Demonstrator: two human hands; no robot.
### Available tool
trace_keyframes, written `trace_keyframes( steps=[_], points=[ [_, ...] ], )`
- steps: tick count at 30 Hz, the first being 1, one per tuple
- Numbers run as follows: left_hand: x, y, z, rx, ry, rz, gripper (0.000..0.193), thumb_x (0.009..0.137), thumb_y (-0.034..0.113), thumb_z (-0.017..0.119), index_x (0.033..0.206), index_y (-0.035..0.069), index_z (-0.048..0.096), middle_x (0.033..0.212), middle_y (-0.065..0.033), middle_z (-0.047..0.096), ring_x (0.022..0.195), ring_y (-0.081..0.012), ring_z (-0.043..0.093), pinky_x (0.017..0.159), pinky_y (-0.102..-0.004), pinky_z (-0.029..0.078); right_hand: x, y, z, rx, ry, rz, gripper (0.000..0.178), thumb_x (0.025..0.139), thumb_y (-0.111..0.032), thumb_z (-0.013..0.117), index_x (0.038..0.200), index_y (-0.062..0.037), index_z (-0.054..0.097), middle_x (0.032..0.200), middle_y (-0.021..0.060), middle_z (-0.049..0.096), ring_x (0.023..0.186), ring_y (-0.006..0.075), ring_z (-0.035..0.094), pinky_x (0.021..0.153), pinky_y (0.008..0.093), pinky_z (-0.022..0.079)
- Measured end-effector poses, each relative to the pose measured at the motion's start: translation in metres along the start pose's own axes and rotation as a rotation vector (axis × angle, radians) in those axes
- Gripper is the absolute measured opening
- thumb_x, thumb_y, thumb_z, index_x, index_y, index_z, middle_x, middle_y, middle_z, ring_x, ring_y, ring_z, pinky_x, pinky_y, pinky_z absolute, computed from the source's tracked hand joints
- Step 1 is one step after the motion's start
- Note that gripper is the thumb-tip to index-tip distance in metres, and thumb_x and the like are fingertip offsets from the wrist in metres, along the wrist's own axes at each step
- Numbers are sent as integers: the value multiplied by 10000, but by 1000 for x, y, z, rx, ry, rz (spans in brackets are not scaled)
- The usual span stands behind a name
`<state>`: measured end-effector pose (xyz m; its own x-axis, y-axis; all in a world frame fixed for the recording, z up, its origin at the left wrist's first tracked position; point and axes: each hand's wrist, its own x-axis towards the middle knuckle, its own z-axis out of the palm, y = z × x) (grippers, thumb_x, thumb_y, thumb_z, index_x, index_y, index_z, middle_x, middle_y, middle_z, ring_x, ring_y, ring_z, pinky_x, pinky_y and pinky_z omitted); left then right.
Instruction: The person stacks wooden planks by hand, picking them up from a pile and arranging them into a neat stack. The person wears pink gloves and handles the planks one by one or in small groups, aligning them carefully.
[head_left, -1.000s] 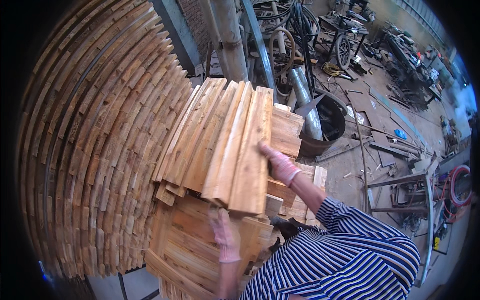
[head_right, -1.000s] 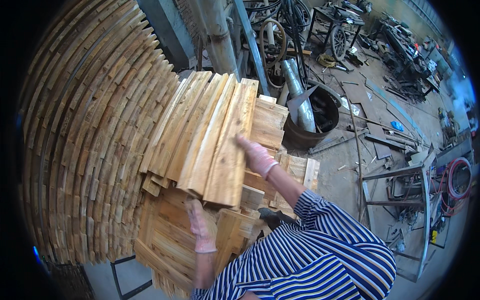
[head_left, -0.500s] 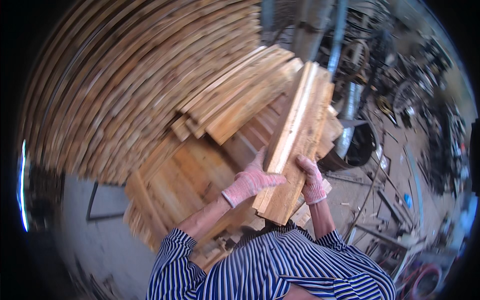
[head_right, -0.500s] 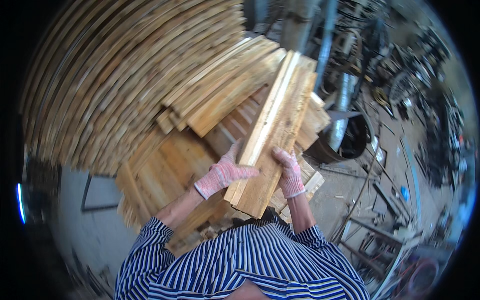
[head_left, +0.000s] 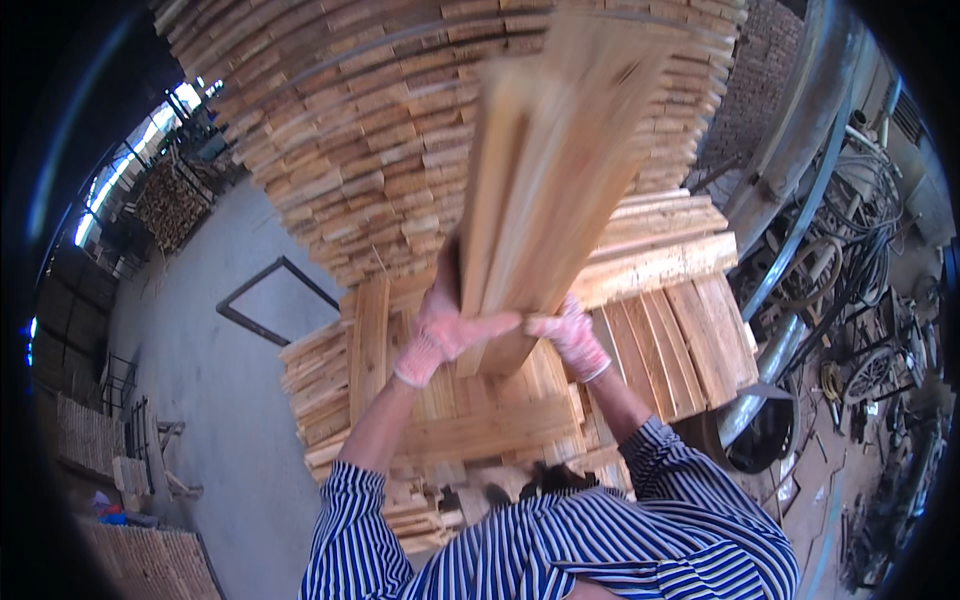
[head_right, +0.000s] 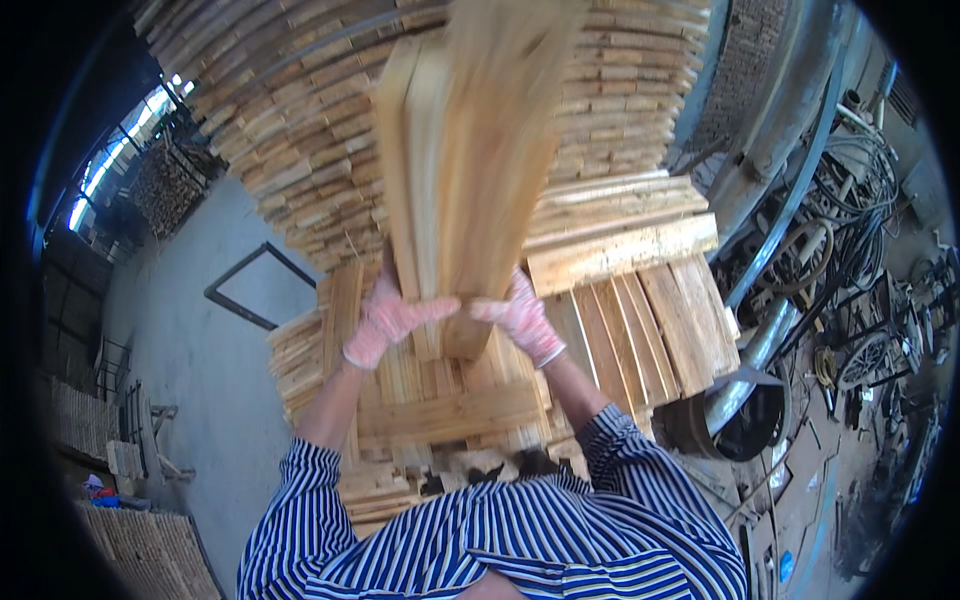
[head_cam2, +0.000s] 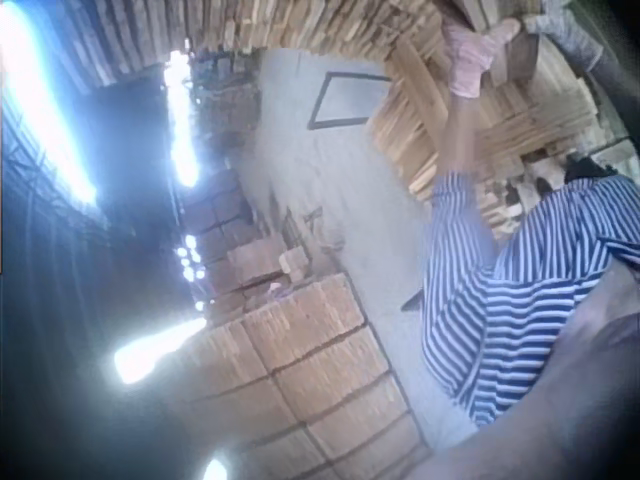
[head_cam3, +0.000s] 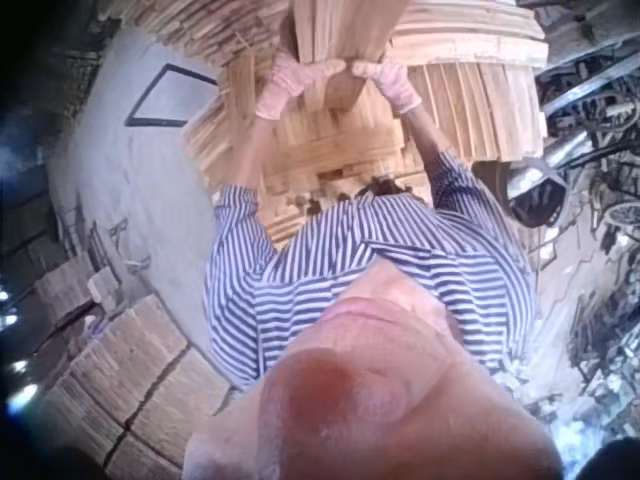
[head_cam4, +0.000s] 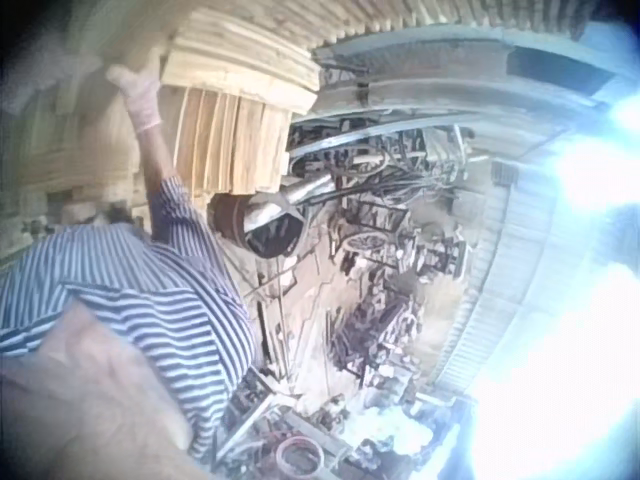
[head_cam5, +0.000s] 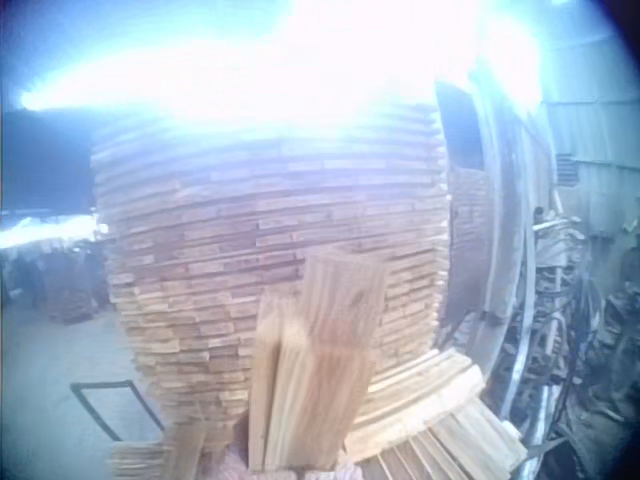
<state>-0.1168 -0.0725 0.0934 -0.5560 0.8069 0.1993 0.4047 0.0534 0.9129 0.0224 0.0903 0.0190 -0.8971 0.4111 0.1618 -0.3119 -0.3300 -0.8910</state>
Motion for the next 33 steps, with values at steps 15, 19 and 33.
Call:
trace_keyframes(
  steps=[15, 19, 33],
  points=[
    [-65, -67, -95, -474, 8, -325, 576, 919, 381, 737, 1319, -15, 617, 1265, -126, 690, 1192, -239, 647, 1070, -389, 495, 12, -45, 90, -135, 41, 131, 839, 848, -206, 831, 1528, 2, 385, 1268, 119, 664, 1134, 178, 634, 966, 321, 533],
    [-80, -94, -62, -733, -28, -536, 634, 887, 450, 722, 1326, 3, 626, 1256, -106, 692, 1178, -238, 656, 1095, -396, 482, -67, -55, 26, -64, 260, 328, 815, 824, -296, 843, 1464, 24, 452, 1274, 98, 638, 1117, 188, 646, 979, 331, 541],
    [-76, -179, -24, 587, 309, -547, 882, 813, 512, 777, 1486, 38, 459, 1445, -308, 520, 1343, -451, 503, 1117, -482, 434, -86, -20, -130, -1689, 895, -22, 813, 899, -307, 747, 1551, -42, 338, 1509, 300, 444, 1346, 459, 492, 1122, 476, 432]
  ],
)
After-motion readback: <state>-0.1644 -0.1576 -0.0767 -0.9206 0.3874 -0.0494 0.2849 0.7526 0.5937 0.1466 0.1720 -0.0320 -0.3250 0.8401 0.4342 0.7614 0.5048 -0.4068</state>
